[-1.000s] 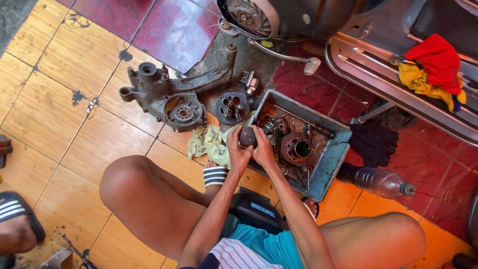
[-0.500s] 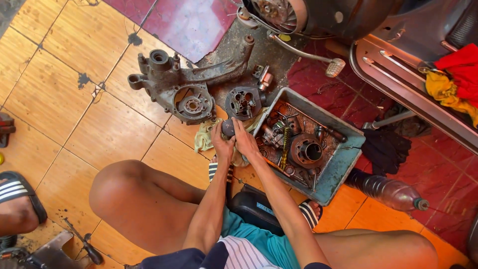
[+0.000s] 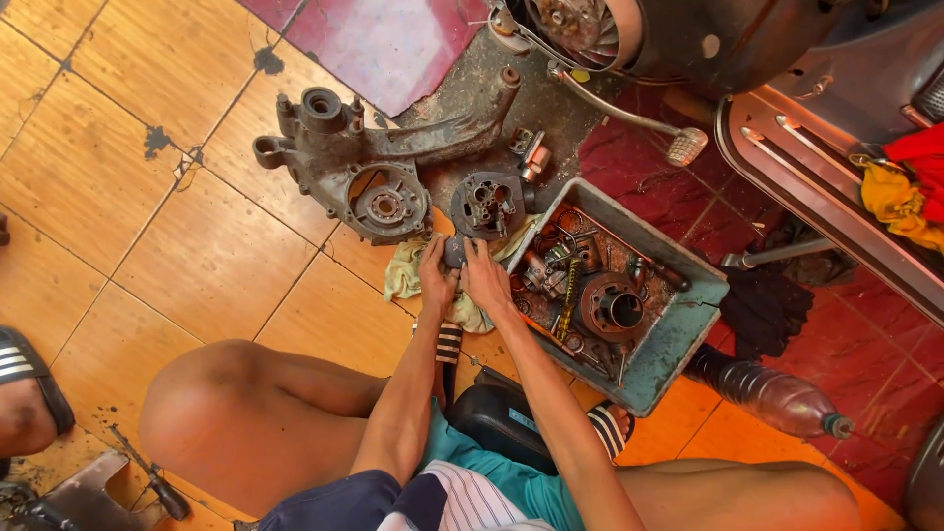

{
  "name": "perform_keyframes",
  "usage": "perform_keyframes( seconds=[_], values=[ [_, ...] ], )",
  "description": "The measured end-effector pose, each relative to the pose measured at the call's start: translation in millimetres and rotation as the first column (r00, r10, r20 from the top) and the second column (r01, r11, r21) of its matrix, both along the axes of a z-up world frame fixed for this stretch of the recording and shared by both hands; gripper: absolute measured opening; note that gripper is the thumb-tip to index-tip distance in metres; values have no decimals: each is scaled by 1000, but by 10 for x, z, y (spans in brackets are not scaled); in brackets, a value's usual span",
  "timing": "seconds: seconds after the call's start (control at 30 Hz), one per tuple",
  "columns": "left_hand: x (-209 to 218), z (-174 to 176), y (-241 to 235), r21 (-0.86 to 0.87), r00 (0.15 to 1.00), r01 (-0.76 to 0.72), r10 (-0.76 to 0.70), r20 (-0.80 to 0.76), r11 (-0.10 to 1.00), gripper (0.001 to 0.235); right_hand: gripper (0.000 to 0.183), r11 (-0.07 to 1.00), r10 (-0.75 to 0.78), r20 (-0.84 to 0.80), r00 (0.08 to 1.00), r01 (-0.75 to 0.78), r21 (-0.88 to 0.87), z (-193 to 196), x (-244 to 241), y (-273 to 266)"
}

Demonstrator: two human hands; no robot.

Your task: Cleaning a motorcycle piston and other engine components in a tray using a brush and cleaning fluid.

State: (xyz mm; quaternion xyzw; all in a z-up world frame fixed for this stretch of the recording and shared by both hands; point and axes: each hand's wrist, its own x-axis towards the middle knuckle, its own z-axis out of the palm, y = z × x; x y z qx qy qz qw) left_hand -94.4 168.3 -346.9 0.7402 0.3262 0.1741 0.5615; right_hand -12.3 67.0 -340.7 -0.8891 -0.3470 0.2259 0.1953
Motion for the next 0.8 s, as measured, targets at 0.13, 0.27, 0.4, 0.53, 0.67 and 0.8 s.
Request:
perform_keyframes(
  seconds=[0.13,0.27,0.4,0.53,0.67,0.8],
  values=[
    [27,-222,22,31,999,13,-14,32,999,78,58,999,-18,43,999,19,-28,-113,-53,15],
    [56,-342,27,132,999,30,-36,41,991,79,60,993,-16,129,992,30,-111,58,-83,35],
    [15,-260,32,146,995,86,-77,-61,986,84,63,992,-18,115,993,32,-124,316,-85,53],
    [-24,-339,26,188,981,126,-94,-167,974,94,66,989,-25,98,995,39,-142,278,-76,84],
    [-105,-534,-97,380,926,158,-4,-377,912,84,74,975,-7,104,995,30,-222,591,-93,171],
    [-183,-340,-252,434,908,104,93,-408,895,57,80,938,38,125,992,8,-347,616,-106,260]
  ],
)
